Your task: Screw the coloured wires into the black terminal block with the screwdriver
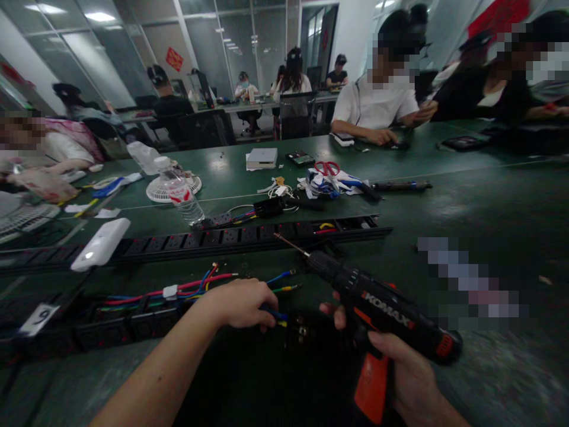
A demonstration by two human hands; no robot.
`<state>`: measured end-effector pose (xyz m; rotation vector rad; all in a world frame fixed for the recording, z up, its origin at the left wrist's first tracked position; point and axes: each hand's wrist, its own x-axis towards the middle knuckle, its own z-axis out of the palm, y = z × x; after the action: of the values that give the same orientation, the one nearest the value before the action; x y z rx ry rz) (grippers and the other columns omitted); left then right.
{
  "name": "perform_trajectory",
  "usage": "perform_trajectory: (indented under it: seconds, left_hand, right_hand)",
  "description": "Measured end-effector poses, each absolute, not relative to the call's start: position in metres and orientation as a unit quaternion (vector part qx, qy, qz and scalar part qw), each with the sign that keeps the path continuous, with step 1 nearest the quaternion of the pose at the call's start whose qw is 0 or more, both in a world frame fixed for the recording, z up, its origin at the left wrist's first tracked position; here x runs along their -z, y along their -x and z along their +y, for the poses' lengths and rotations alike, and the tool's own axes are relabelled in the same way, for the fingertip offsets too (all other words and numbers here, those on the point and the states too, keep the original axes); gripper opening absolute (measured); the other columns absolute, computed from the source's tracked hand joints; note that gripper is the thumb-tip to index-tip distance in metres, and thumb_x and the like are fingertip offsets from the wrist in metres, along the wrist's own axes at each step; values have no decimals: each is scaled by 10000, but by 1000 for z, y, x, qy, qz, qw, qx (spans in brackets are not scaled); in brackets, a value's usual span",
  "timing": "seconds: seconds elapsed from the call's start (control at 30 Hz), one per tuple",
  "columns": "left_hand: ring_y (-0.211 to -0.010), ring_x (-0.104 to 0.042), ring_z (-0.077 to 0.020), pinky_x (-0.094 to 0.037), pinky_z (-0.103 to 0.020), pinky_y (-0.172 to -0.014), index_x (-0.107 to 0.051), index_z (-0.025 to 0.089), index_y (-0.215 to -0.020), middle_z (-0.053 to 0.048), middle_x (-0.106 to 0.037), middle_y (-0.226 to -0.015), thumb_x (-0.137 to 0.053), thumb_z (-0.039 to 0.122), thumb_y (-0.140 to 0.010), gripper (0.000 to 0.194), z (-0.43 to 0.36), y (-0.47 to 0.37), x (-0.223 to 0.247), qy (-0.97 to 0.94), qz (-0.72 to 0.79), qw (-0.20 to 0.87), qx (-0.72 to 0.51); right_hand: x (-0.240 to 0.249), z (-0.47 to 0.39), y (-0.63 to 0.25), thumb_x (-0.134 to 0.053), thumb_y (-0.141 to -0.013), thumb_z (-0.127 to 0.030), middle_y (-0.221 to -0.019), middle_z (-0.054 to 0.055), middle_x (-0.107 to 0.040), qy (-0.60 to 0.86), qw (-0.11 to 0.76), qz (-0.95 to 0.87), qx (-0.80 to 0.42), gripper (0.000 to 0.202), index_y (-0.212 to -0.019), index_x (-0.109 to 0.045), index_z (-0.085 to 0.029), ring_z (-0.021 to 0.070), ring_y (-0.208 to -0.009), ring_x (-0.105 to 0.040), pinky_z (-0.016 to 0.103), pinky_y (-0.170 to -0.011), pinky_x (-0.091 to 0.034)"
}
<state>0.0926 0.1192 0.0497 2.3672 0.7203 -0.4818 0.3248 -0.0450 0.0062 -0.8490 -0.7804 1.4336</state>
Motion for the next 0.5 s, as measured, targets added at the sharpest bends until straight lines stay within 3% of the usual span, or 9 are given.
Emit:
perform_trajectory:
  seconds: [0.17,0.3,0.5]
  left_hand:
    - [-786,-668,-175,-425,-267,-687,-683,272,-840,41,-727,-762,-596,351,-858,120,113,-90,-45,-903,287,284,149]
    - [-864,-662,-236,-438,-323,-729,-674,291,-906,-1,-716,-850,-552,390,-880,159,97,-85,-39,-914,344,197,90]
    - [-846,-659,-239,-451,-328,-726,-655,263,-929,-30,-704,-868,-513,364,-891,178,79,-89,-33,-901,398,159,70]
  right_hand:
    - [-4,-46,-327,-572,-853,-336,-1034,66,-636,371,604,-339,-619,388,-1233,-630,-285,275,-1214,-510,453,-1126,-334]
    - [-4,-46,-328,-573,-832,-343,-1025,90,-642,388,602,-342,-608,418,-1236,-634,-256,290,-1207,-515,461,-1114,-349]
    - [-9,-45,-323,-617,-794,-359,-1002,81,-653,394,611,-344,-595,400,-1181,-662,-270,297,-1173,-537,446,-1109,-360]
